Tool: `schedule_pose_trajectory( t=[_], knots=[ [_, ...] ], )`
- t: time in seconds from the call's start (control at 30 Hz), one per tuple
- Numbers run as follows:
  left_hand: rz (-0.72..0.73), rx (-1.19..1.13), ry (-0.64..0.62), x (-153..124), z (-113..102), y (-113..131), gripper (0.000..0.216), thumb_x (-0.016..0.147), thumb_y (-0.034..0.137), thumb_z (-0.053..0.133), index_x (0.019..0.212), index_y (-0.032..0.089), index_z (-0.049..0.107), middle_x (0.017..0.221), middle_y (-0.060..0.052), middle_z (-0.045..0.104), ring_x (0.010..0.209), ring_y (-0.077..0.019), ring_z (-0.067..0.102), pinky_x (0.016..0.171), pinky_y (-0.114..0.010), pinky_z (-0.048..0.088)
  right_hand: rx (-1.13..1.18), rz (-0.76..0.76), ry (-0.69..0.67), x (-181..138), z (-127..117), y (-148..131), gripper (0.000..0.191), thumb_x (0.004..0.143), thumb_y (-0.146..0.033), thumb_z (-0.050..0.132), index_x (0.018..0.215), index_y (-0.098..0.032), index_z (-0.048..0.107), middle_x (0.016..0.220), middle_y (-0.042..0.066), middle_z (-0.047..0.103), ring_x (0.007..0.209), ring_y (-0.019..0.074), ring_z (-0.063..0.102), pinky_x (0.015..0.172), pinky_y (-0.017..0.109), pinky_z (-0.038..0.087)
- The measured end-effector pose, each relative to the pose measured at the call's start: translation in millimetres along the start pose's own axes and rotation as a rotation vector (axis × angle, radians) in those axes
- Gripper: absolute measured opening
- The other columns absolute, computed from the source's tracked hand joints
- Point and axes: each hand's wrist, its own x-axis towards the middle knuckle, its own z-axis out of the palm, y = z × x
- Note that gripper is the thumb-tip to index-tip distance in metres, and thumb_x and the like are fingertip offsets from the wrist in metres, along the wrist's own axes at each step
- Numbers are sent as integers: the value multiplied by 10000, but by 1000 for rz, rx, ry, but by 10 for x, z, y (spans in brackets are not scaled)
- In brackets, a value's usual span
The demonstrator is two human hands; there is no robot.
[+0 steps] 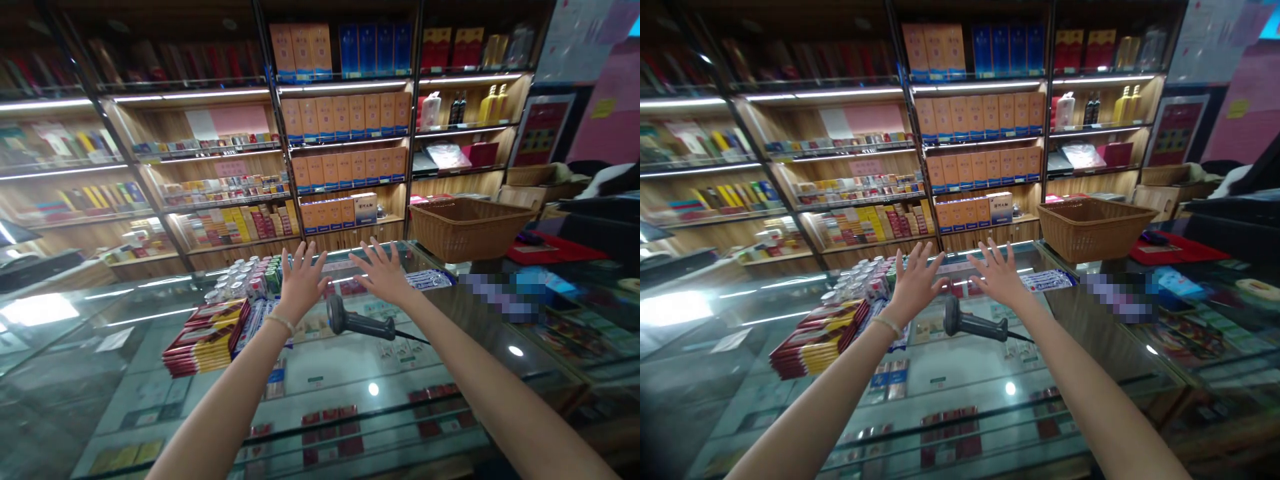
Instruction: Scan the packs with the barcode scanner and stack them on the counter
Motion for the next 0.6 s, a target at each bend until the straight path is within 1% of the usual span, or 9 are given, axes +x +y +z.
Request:
schedule_pose_trajectory(
  t=[0.13,0.27,0.4,0.6],
  knots=[
    [-36,25,9,-189,-29,-183,582,973,464,557,1526,287,507,1695,-107,325,1593,-349,213,1281,-662,24,12,-11,5,64,-18,-215,554,1037,-548,427,1561,-368,449,1699,84,322,1566,349,236,1238,674,45],
    [-74,23,12,-368,-35,-313,574,983,478,536,1524,288,511,1688,-107,343,1590,-354,221,1284,-653,19,12,-14,21,62,-24,-352,555,1031,-538,448,1560,-370,453,1691,88,339,1566,358,230,1234,672,48],
    [-104,21,31,-513,8,-384,569,994,494,506,1532,308,498,1694,-96,336,1590,-349,216,1283,-649,40,9,-12,48,25,16,-415,550,1036,-540,441,1554,-355,464,1682,95,357,1560,345,247,1234,668,43],
    [-139,24,24,-623,32,-403,555,1005,510,476,1520,305,507,1695,-100,333,1591,-337,214,1272,-670,47,-1,6,49,-45,63,-411,524,1045,-540,423,1531,-357,496,1649,84,419,1548,332,267,1236,656,39]
  ],
)
